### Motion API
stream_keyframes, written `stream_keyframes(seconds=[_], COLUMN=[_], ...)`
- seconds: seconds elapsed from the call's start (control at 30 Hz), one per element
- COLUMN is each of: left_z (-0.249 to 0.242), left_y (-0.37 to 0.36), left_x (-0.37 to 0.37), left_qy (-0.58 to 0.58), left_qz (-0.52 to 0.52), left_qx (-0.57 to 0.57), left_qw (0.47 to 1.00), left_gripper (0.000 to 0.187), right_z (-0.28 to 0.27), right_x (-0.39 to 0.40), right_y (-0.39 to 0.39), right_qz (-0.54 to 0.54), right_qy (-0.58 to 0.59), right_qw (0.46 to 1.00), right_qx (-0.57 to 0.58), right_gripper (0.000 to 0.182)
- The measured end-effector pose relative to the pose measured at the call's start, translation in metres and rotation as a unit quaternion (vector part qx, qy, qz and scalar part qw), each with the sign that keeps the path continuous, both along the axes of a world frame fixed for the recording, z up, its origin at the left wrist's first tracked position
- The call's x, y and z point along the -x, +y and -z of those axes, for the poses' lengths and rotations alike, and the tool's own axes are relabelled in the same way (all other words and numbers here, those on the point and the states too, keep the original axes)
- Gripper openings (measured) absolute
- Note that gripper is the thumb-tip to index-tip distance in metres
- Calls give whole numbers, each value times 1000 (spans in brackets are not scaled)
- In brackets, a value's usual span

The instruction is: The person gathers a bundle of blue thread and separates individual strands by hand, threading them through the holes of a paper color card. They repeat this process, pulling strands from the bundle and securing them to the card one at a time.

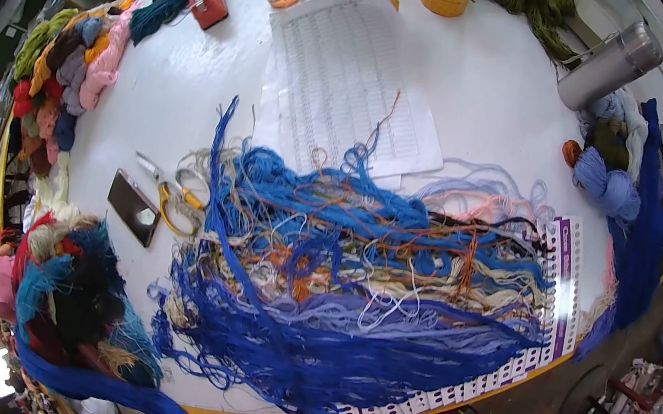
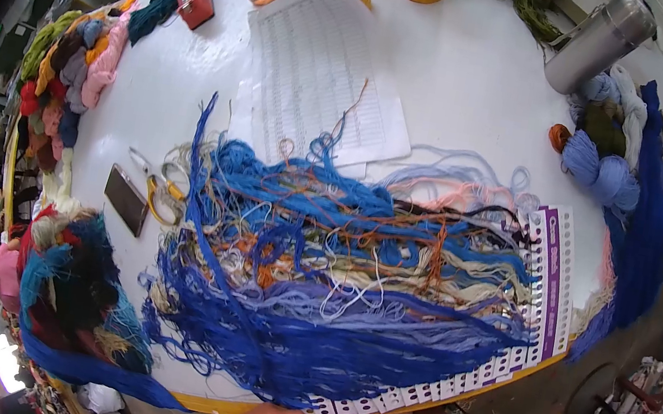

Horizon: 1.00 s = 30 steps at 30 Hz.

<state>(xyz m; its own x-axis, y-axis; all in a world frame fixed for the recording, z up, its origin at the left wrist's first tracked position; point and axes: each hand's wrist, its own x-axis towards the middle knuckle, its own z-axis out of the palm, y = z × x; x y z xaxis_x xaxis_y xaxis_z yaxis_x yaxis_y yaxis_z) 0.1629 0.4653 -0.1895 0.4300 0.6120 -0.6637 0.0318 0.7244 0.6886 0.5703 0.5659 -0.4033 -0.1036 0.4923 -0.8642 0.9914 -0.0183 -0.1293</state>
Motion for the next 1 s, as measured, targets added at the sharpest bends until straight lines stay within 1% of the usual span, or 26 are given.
stream_keyframes(seconds=[0.03, 0.07, 0.2, 0.27, 0.33, 0.4, 0.47, 0.5, 0.53, 0.57, 0.6, 0.63, 0.67, 0.73, 0.8, 0.87, 0.93, 1.0], left_z=[7, 4, 4, 6, 0, -12, -26, -32, -39, -42, -42, -40, -35, -47, -50, -61, -63, -80], left_y=[-11, -12, -26, -32, -35, -47, -67, -77, -89, -101, -115, -131, -146, -174, -210, -247, -282, -297], left_x=[-3, -7, -16, -21, -28, -44, -66, -76, -80, -83, -86, -89, -86, -66, -17, 44, 125, 194], left_qy=[12, 58, 134, 147, 206, 226, 227, 207, 198, 231, 259, 249, 226, 231, 387, 451, 549, 666], left_qz=[-13, -39, -87, -90, -87, -170, -245, -260, -278, -286, -296, -361, -430, -543, -591, -659, -701, -674], left_qx=[-13, -69, -149, -164, -225, -211, -237, -239, -243, -249, -247, -237, -233, -231, -277, -312, -299, -266], left_qw=[1000, 995, 976, 971, 948, 936, 912, 912, 908, 896, 885, 867, 842, 773, 652, 515, 344, 177], left_gripper=[31, 29, 27, 24, 22, 19, 21, 22, 23, 24, 25, 25, 25, 25, 25, 24, 31, 50], right_z=[6, 12, 45, 64, 77, 80, 68, 42, 25, 7, -28, -59, -80, -114, -142, -170, -197, -220], right_x=[3, 5, 15, 27, 38, 42, 38, 27, 26, 24, 35, 40, 44, 54, 68, 83, 99, 115], right_y=[6, 12, 34, 42, 47, 51, 57, 55, 62, 63, 61, 58, 53, 39, 26, 11, -3, -11], right_qz=[-18, -37, -134, -188, -240, -295, -353, -225, -231, -253, -254, -251, -275, -298, -288, -282, -279, -300], right_qy=[10, 19, 73, 106, 135, 159, 211, 298, 298, 342, 337, 322, 350, 398, 471, 520, 549, 537], right_qw=[1000, 999, 988, 976, 961, 942, 911, 923, 922, 894, 901, 910, 892, 860, 827, 801, 784, 787], right_qx=[-6, -11, -24, -29, -31, -25, -39, -97, -90, -142, -102, -66, -77, -116, -107, -91, -71, -48], right_gripper=[49, 49, 48, 48, 48, 48, 48, 41, 40, 38, 36, 35, 34, 31, 31, 31, 32, 33])
